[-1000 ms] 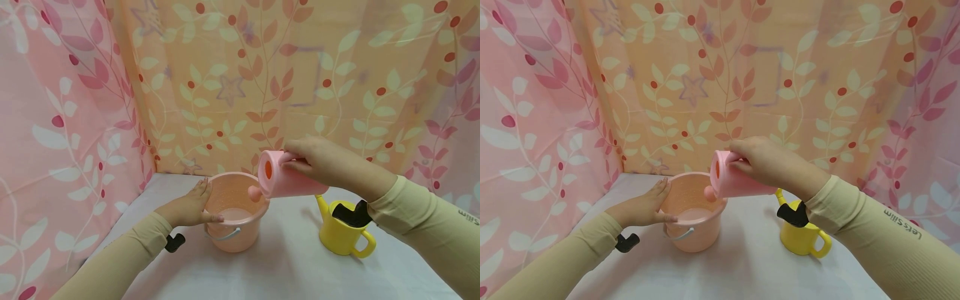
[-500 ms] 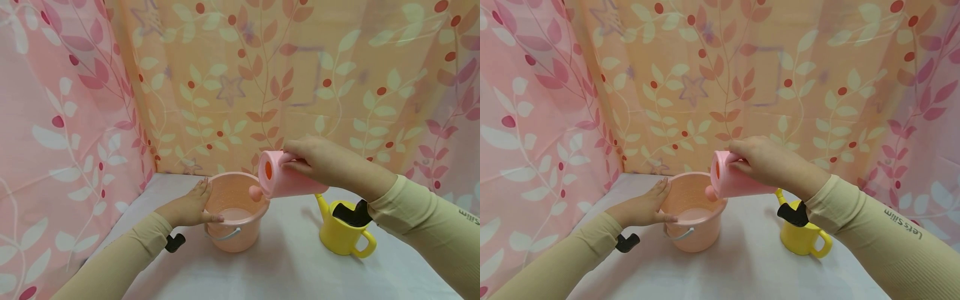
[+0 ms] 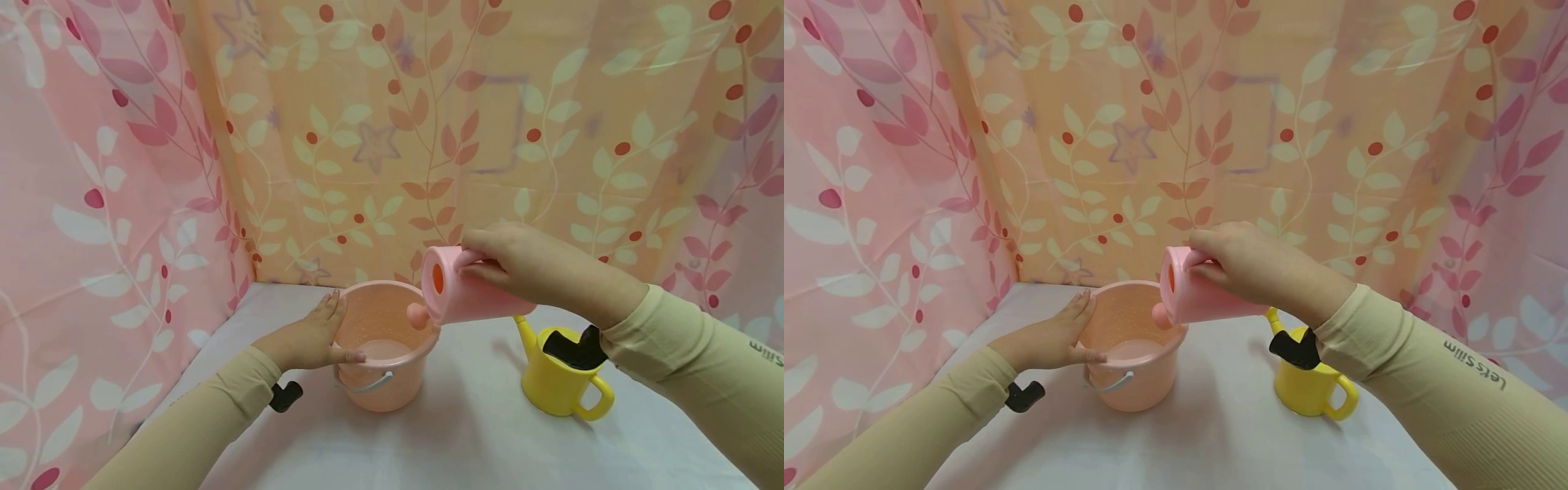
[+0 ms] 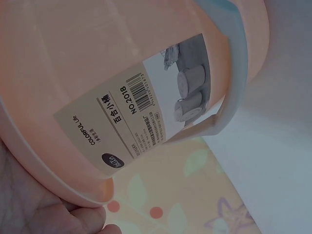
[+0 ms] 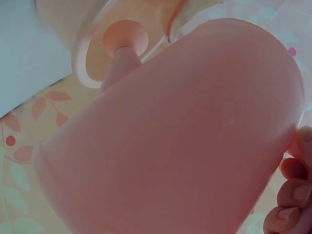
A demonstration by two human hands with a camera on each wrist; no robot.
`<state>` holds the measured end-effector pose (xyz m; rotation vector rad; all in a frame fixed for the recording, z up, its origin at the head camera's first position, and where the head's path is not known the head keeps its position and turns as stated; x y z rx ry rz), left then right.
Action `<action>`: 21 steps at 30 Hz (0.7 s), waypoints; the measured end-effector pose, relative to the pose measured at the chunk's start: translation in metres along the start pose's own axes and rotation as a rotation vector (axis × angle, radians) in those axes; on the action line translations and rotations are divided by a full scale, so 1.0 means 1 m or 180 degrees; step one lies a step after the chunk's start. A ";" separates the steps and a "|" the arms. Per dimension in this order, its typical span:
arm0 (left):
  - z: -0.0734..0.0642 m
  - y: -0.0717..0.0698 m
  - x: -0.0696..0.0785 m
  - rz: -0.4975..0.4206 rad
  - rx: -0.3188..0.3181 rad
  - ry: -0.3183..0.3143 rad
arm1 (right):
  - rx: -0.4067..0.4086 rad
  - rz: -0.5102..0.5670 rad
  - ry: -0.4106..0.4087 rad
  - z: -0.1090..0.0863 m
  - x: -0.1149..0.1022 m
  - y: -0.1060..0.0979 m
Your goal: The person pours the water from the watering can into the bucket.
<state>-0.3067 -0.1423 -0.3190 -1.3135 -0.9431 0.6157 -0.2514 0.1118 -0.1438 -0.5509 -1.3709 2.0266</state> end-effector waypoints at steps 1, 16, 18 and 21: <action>0.000 0.000 0.000 0.0003 0.0002 0.0000 | -0.0003 -0.0005 -0.0002 0.000 0.000 0.000; 0.000 0.000 0.000 0.0002 -0.0004 0.0011 | -0.0011 -0.0048 -0.0045 0.001 0.000 0.001; 0.000 0.000 0.000 -0.0002 -0.0002 0.0017 | -0.0010 -0.0058 -0.0059 0.001 -0.001 0.001; 0.000 0.000 0.000 -0.0009 0.0000 0.0024 | -0.0013 -0.0089 -0.0071 0.001 -0.001 0.001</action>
Point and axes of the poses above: each hand's wrist, its own z-axis towards the middle knuckle, its own y-axis out of the palm, x = y × z, the point moved 5 cm from there along z, towards the middle knuckle, and after that the axes turned 4 degrees about y, right-handed, at the moved point
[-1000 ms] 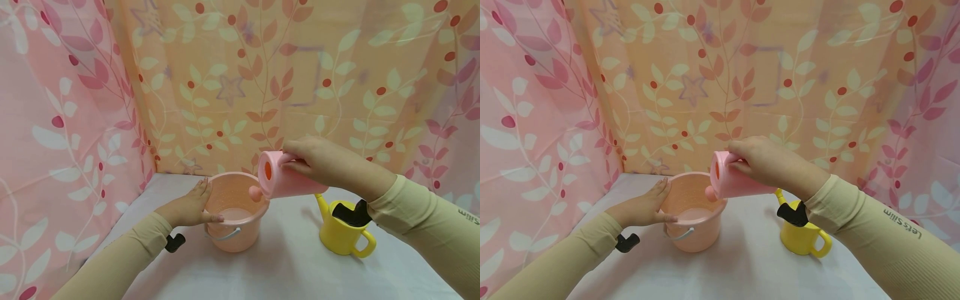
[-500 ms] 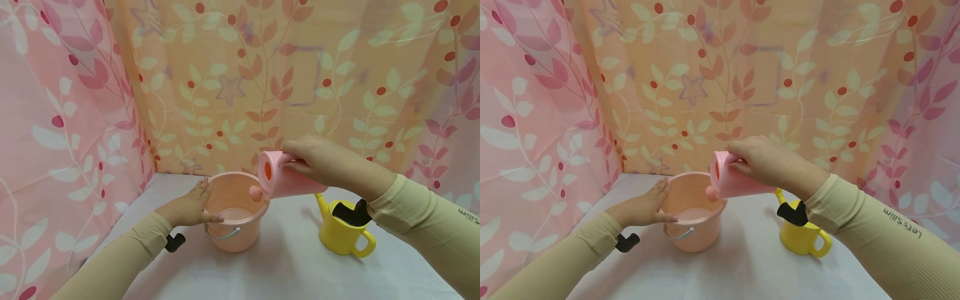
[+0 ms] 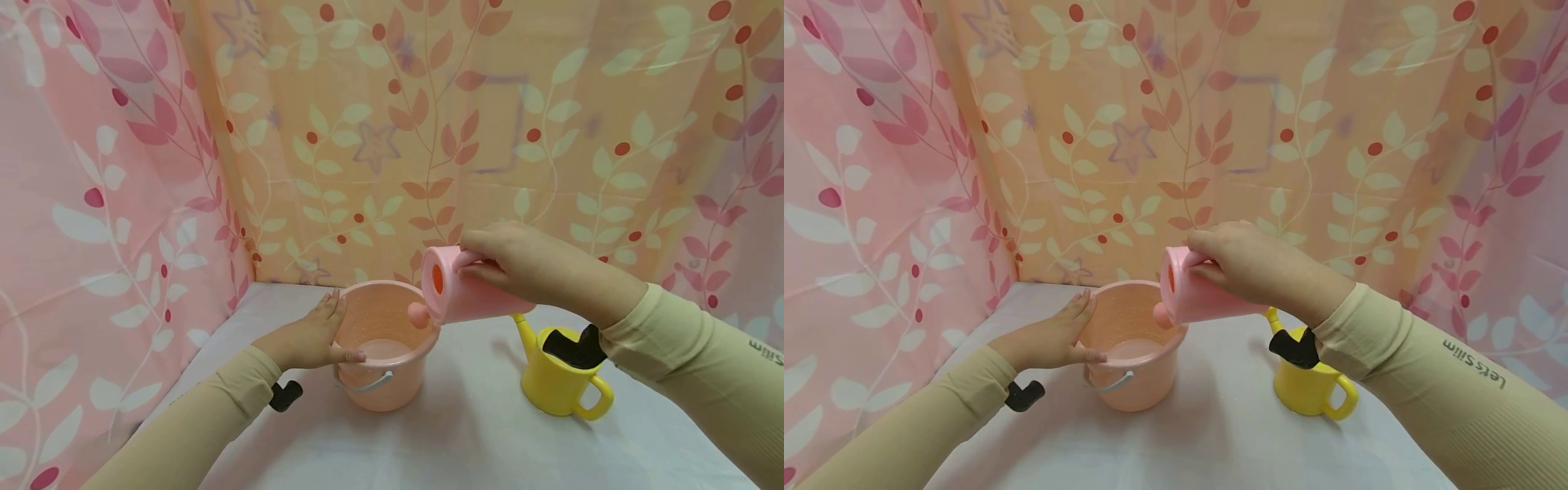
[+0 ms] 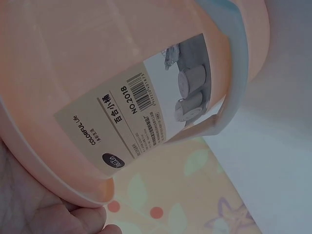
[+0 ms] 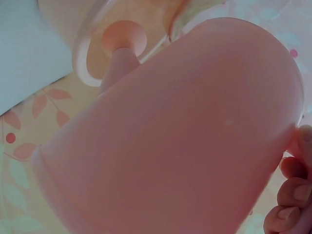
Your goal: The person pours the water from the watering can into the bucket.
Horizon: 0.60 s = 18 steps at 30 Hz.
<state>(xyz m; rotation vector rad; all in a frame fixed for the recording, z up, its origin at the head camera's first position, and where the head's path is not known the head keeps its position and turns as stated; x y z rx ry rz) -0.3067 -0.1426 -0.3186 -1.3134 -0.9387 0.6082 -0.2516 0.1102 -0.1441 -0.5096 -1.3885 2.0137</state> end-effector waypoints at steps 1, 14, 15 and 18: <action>0.000 0.000 0.000 -0.0001 0.0000 0.0003 | -0.0005 -0.0010 -0.0001 0.000 0.000 0.000; 0.000 0.001 -0.001 0.0001 0.0013 -0.0005 | -0.0004 -0.0033 -0.0130 0.001 -0.003 -0.002; 0.000 0.001 -0.001 0.0004 0.0012 -0.0008 | -0.0003 -0.0035 -0.0137 0.001 -0.003 -0.002; 0.000 0.001 -0.001 -0.0002 0.0014 -0.0012 | -0.0008 -0.0048 -0.0161 0.001 -0.004 -0.001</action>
Point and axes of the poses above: each hand's wrist, its own z-axis towards the middle knuckle, its own y-axis out of the palm, x = y × z, the point moved 5 cm from there along z, towards the middle knuckle, and after that the axes turned 4 degrees about y, right-handed, at the moved point
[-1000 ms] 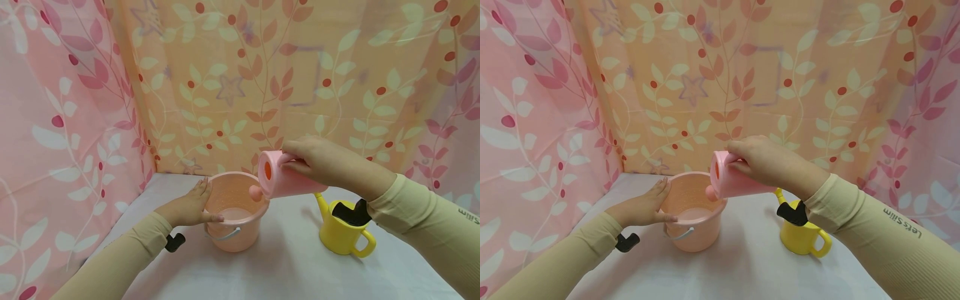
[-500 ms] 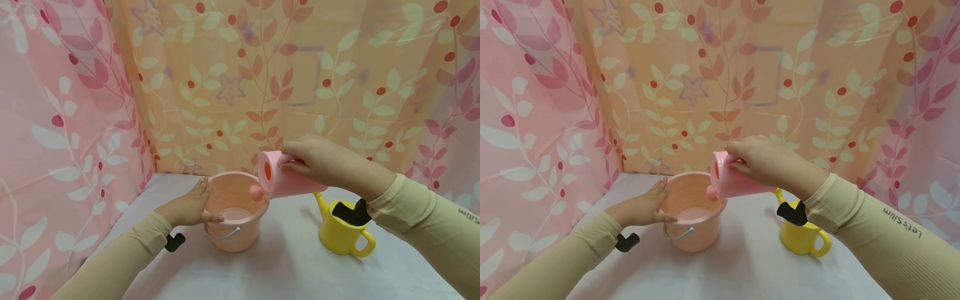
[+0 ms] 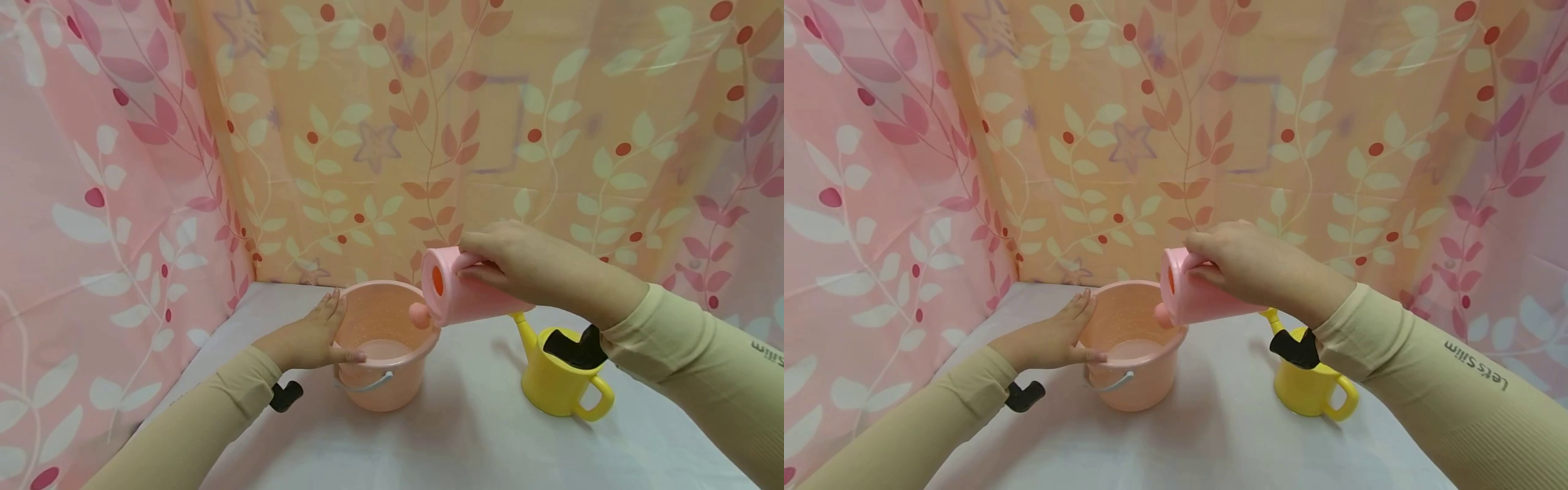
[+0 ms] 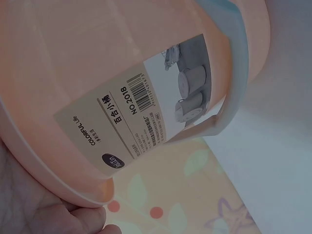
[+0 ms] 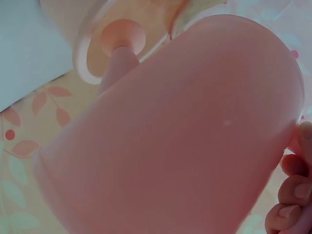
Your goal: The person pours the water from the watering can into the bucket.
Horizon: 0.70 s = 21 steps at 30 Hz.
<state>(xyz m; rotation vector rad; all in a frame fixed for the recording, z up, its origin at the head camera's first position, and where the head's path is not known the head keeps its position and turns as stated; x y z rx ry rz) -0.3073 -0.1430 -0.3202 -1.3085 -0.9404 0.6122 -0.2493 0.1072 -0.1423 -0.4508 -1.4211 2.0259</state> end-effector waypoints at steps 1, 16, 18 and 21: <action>0.000 0.000 0.000 -0.0001 -0.0001 -0.0001 | -0.0002 -0.0004 -0.0005 0.000 0.000 0.000; 0.001 0.000 0.000 0.0021 -0.0018 -0.0007 | 0.0061 0.0017 -0.0113 0.001 -0.001 -0.001; 0.001 0.000 -0.001 0.0017 -0.0021 -0.0023 | 0.0063 0.0010 -0.0108 0.001 -0.001 -0.001; 0.001 0.001 -0.001 0.0015 -0.0024 -0.0051 | 0.0057 0.0006 -0.0097 0.001 -0.001 0.000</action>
Point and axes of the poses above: each hand's wrist, its own z-axis towards the middle knuckle, its own y-axis out of the palm, x = y × z, the point moved 5 cm from there along z, towards the middle knuckle, and after that the axes turned 4 degrees about y, right-handed, at the moved point
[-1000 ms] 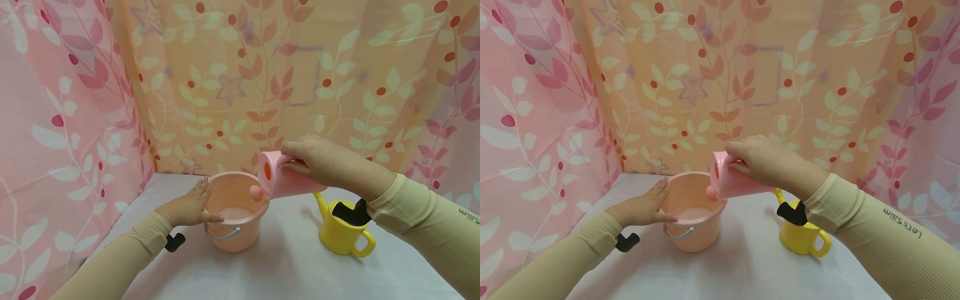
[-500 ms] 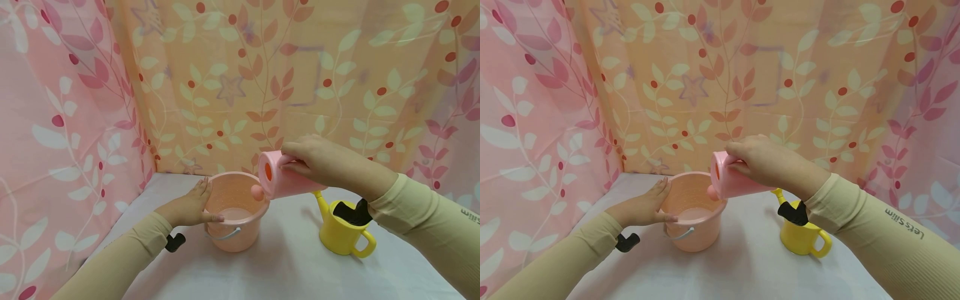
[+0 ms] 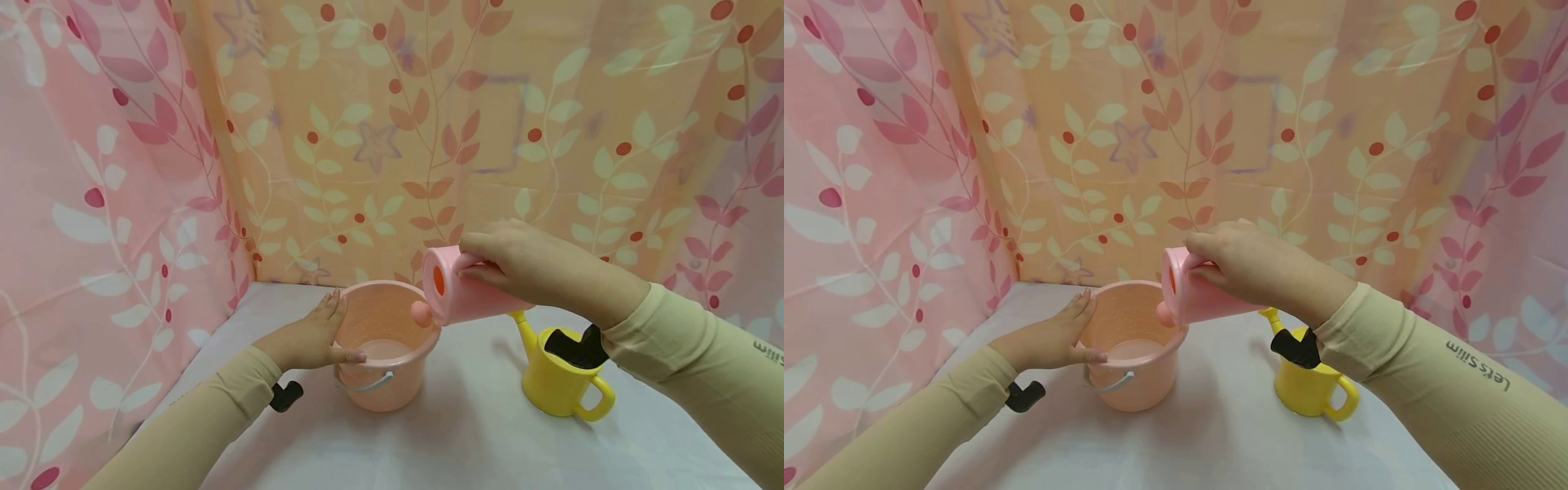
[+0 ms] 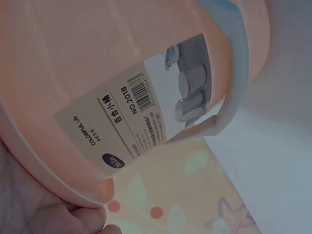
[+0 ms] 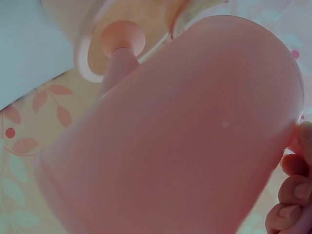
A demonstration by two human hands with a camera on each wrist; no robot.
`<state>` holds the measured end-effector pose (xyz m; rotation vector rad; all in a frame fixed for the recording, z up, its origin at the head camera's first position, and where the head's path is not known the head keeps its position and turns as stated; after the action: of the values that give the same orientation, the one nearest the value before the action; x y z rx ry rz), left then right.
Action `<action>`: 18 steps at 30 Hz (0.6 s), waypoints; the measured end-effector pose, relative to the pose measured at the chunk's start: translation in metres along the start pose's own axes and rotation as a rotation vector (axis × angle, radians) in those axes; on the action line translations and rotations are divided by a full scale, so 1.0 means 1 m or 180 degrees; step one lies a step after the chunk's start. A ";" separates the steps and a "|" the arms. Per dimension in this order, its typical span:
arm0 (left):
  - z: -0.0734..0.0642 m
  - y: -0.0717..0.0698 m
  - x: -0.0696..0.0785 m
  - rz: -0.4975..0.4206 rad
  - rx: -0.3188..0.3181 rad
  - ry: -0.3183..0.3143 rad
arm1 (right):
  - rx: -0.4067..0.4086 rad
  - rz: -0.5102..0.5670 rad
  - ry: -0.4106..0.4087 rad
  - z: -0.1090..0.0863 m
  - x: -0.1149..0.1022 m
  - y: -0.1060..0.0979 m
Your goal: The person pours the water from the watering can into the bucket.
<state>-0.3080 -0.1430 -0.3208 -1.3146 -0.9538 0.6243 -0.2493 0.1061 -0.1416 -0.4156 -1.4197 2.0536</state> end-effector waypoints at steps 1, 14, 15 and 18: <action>0.000 0.000 0.000 -0.0005 0.0004 0.0000 | -0.0001 0.0002 0.0002 0.000 0.000 0.000; 0.000 0.000 0.000 0.0002 -0.0001 0.0035 | 0.0036 0.0035 -0.0089 0.000 -0.001 0.001; 0.000 0.000 0.000 -0.0003 0.0003 0.0045 | 0.0038 0.0038 -0.0097 0.000 -0.001 0.001; 0.000 0.000 0.000 -0.0005 0.0000 0.0045 | 0.0037 0.0050 -0.0114 0.001 0.000 0.001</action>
<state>-0.3082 -0.1430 -0.3214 -1.3166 -0.9432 0.6129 -0.2497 0.1050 -0.1428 -0.3882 -1.4292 2.0904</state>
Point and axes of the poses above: each hand's wrist, its own z-axis towards the middle knuckle, its own y-axis out of the palm, x = y × z, the point moved 5 cm from there along z, towards the middle knuckle, and after that the axes turned 4 degrees about y, right-handed, at the moved point
